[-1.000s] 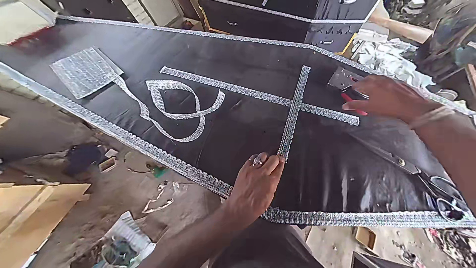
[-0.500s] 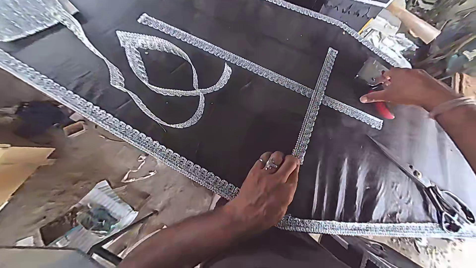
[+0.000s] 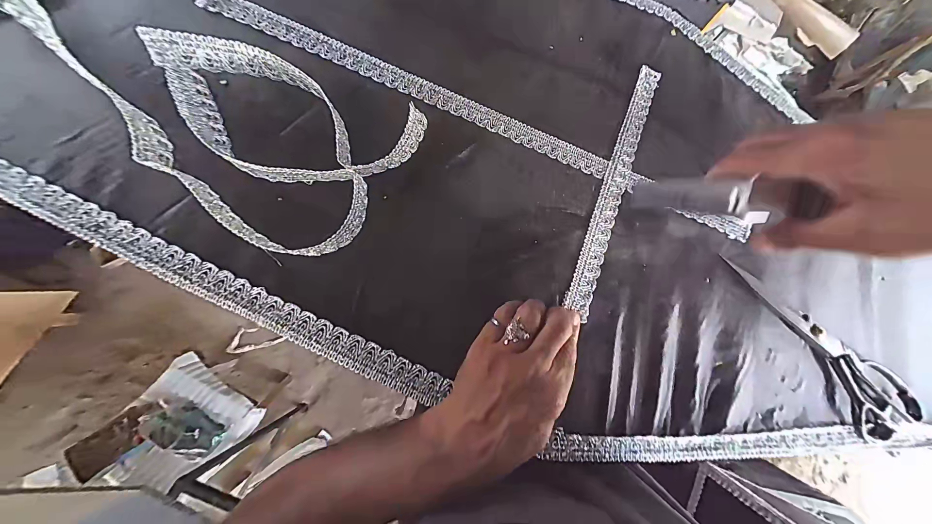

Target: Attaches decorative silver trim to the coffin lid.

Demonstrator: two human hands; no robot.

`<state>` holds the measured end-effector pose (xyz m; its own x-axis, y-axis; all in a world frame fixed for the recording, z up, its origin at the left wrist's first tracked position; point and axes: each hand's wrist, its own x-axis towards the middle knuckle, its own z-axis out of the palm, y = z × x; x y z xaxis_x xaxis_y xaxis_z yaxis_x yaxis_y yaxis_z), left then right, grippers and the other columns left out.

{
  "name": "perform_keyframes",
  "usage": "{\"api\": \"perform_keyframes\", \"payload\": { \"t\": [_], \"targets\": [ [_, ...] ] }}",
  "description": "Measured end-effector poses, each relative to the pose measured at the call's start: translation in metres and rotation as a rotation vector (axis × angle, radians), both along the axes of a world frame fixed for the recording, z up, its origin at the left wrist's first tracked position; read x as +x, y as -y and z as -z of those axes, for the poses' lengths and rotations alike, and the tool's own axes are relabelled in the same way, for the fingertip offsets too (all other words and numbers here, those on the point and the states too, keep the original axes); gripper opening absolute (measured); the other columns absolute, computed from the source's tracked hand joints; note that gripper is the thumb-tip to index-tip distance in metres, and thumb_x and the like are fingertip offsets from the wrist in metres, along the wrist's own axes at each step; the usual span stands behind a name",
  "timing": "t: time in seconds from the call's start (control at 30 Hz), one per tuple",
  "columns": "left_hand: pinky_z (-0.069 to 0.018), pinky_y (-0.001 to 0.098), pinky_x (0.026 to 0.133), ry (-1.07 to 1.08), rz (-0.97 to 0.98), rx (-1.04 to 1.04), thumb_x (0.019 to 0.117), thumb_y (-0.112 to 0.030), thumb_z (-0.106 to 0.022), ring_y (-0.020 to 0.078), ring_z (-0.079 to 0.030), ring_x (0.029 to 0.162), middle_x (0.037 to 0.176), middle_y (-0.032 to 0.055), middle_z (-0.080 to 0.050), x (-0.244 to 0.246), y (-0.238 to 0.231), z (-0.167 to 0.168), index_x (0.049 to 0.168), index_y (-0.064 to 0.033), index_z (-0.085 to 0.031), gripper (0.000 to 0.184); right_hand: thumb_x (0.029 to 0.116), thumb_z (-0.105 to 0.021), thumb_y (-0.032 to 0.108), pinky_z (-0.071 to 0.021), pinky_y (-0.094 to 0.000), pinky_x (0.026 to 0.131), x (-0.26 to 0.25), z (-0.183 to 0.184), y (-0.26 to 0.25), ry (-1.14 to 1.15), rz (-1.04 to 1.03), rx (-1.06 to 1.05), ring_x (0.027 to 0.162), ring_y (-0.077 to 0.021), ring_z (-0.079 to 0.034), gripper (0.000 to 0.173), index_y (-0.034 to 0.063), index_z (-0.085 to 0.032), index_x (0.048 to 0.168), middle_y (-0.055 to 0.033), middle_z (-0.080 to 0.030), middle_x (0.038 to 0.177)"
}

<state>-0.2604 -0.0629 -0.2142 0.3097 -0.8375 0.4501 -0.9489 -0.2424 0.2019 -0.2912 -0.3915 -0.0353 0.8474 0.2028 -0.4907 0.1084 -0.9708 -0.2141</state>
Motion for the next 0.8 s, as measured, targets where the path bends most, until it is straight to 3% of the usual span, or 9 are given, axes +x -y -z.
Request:
{"api": "perform_keyframes", "payload": {
  "t": [0.07,0.13,0.23,0.4,0.5,0.63,0.8],
  "targets": [
    [-0.0466,0.0376,0.086,0.006,0.002,0.003,0.0988,-0.007,-0.049,0.0247,-0.06,0.095,0.099,0.0059,-0.067,0.0,0.0,0.0,0.118,-0.0111,-0.073,0.031,0.0751,-0.074,0.041,-0.0551,-0.0347,0.051,-0.005,0.02,-0.03,0.083,-0.151,-0.047,0.066,-0.0081,-0.062,0.034,0.0223,-0.07,0.103,0.0061,-0.064,0.086],
    [-0.047,0.0377,0.085,0.003,0.001,0.0,0.099,-0.007,-0.049,0.025,-0.06,0.094,0.1,0.0062,-0.067,0.0,-0.001,0.0,0.117,-0.0106,-0.074,0.031,0.0677,-0.076,0.034,-0.0518,-0.0306,0.048,-0.002,0.029,-0.056,0.006,-0.246,-0.08,0.061,-0.0052,-0.059,0.029,0.0274,-0.071,0.095,0.0108,-0.062,0.081],
    [-0.047,0.0369,0.085,0.005,-0.007,-0.012,0.0995,-0.008,-0.049,0.024,-0.06,0.093,0.1,0.0057,-0.068,0.0,-0.001,0.001,0.116,-0.0106,-0.074,0.03,0.0677,-0.079,0.029,-0.0515,-0.0311,0.052,0.016,0.028,-0.077,-0.103,-0.342,-0.168,0.065,-0.0079,-0.061,0.03,0.0234,-0.074,0.096,0.0081,-0.062,0.082],
    [-0.0462,0.0357,0.085,-0.028,-0.012,-0.025,0.1007,-0.008,-0.048,0.0227,-0.059,0.094,0.1,0.0052,-0.066,0.0,-0.002,0.001,0.116,-0.0112,-0.074,0.03,0.0673,-0.077,0.031,-0.0535,-0.0349,0.058,0.045,0.032,-0.07,-0.137,-0.514,-0.216,0.072,-0.0094,-0.063,0.032,0.0254,-0.066,0.096,0.0075,-0.061,0.085],
    [-0.0467,0.0361,0.087,-0.039,-0.008,-0.026,0.1008,-0.008,-0.049,0.0226,-0.06,0.095,0.101,0.0052,-0.067,0.001,-0.001,0.0,0.115,-0.011,-0.074,0.029,0.066,-0.076,0.035,-0.0525,-0.0342,0.054,0.052,0.033,-0.071,-0.125,-0.537,-0.219,0.067,-0.0078,-0.061,0.03,0.0278,-0.067,0.094,0.0093,-0.06,0.081],
    [-0.0456,0.0363,0.085,-0.053,-0.004,-0.03,0.1003,-0.008,-0.049,0.023,-0.059,0.093,0.098,0.0051,-0.067,0.001,0.0,0.0,0.112,-0.0101,-0.075,0.028,0.0638,-0.078,0.033,-0.0477,-0.0328,0.048,0.054,0.039,-0.072,-0.103,-0.551,-0.17,0.06,-0.0084,-0.058,0.02,0.0274,-0.067,0.08,0.0097,-0.056,0.072],
    [-0.0444,0.0352,0.086,-0.044,0.001,-0.022,0.1009,-0.009,-0.05,0.0226,-0.058,0.094,0.1,0.0048,-0.066,0.003,-0.001,0.0,0.109,-0.0107,-0.075,0.026,0.0603,-0.079,0.032,-0.0459,-0.0316,0.047,0.055,0.043,-0.073,-0.052,-0.612,-0.124,0.057,-0.0085,-0.056,0.022,0.0271,-0.067,0.078,0.0098,-0.054,0.067]
  ]
}}
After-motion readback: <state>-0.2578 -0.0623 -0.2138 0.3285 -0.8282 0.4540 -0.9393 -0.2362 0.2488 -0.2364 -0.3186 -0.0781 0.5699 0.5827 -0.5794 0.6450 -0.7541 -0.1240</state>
